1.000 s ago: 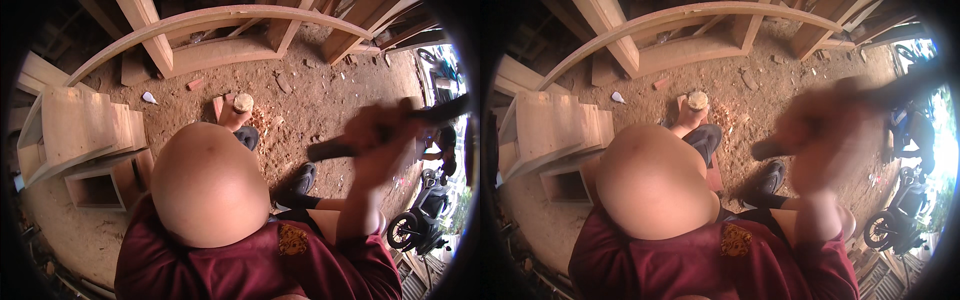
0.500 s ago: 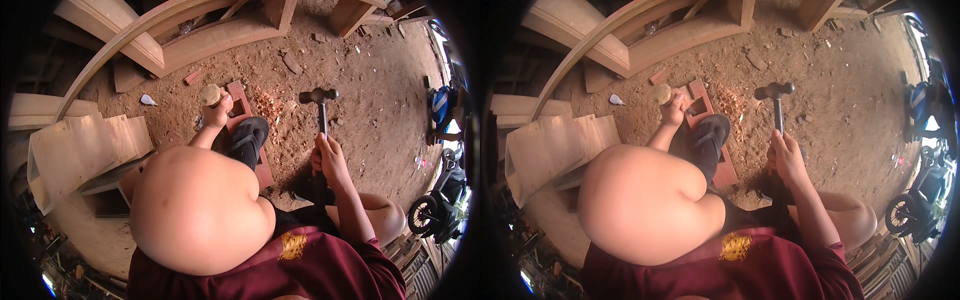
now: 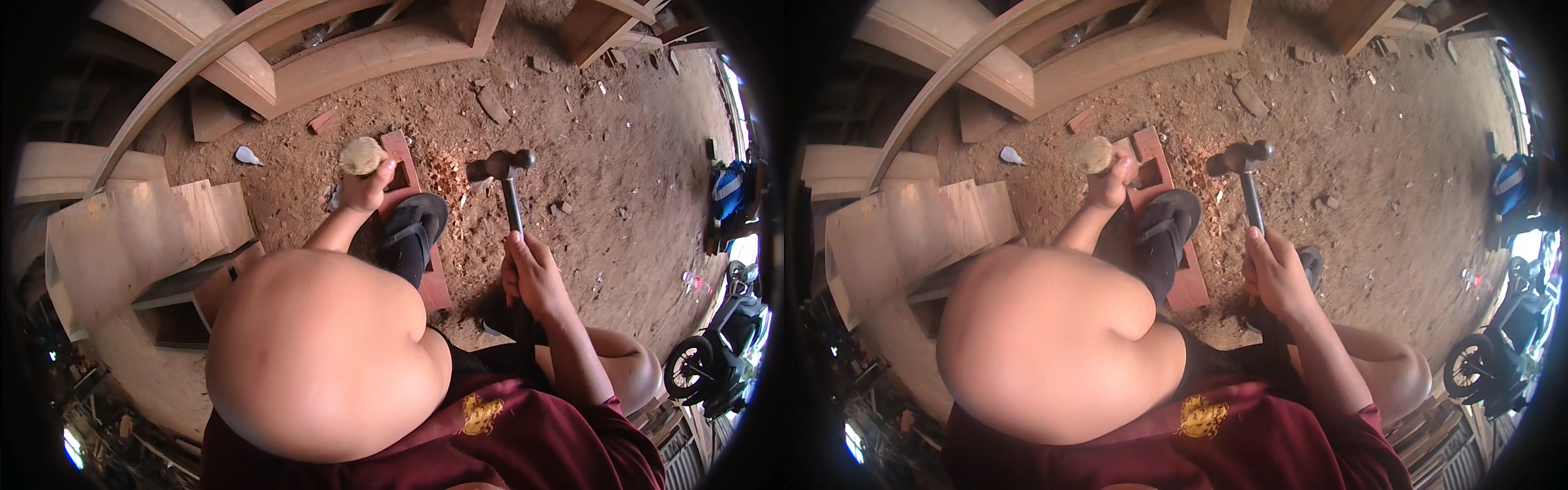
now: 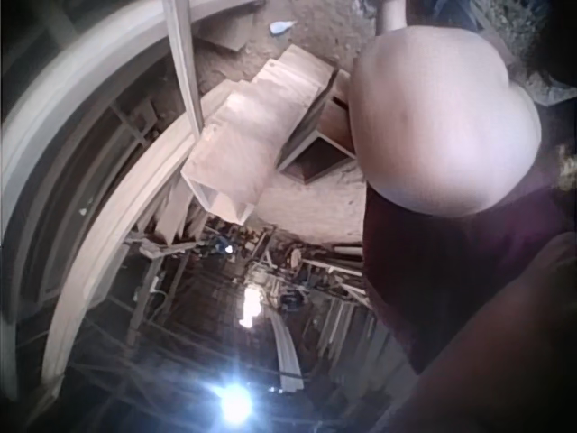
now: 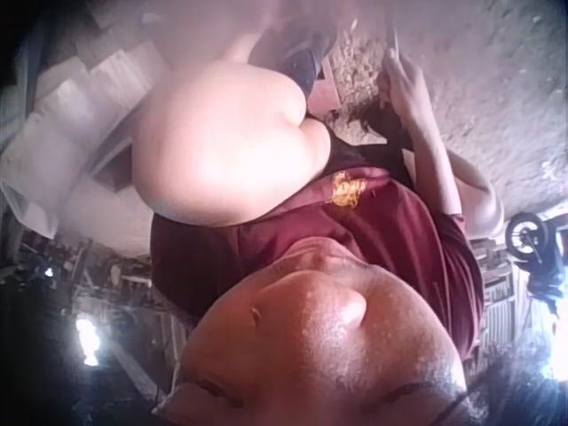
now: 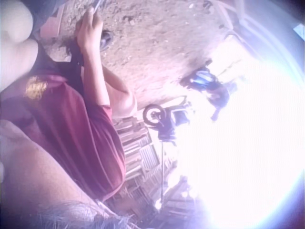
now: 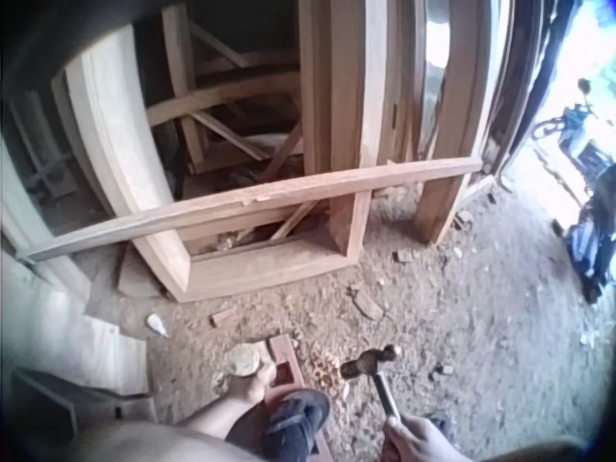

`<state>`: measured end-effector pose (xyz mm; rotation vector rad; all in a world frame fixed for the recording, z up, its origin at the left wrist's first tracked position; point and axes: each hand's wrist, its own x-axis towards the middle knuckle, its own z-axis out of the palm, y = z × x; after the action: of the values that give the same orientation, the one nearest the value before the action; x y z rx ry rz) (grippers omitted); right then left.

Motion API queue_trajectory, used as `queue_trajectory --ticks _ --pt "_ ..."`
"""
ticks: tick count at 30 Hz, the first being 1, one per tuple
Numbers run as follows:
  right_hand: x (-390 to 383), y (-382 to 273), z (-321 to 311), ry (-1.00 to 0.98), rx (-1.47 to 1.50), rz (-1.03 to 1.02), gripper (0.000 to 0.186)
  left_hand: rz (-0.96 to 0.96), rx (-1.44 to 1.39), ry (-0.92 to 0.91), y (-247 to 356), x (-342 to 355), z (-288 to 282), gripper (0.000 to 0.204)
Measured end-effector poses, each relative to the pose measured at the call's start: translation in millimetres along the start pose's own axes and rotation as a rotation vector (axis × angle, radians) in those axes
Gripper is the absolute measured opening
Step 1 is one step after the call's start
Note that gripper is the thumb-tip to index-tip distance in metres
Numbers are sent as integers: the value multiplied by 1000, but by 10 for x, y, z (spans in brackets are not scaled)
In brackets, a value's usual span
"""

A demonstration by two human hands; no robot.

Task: The person sits on the ground and uses a hammer to strike a chisel, carving a small piece of wood held against a red brick. The person repeatedly adjusts the wood and strikes it to shape the material.

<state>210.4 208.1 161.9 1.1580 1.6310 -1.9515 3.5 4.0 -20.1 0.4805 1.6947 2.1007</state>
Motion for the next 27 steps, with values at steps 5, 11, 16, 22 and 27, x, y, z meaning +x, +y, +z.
queue_trajectory --ticks 5,11,16,22,27 --pt "-381 -743 15 78 -164 -409 35 112 195 7 115 10 236 18" --pt "-1011 -1650 94 104 237 -997 44 138 225 53 237 24 362 19" --pt "-404 -982 584 23 -985 -389 35 1 211 -116 291 31 405 15" --pt "-816 -1131 73 195 -321 -605 37 180 280 -57 269 23 427 17" --pt "-920 -1126 259 82 101 -985 43 173 266 -74 234 24 431 11"
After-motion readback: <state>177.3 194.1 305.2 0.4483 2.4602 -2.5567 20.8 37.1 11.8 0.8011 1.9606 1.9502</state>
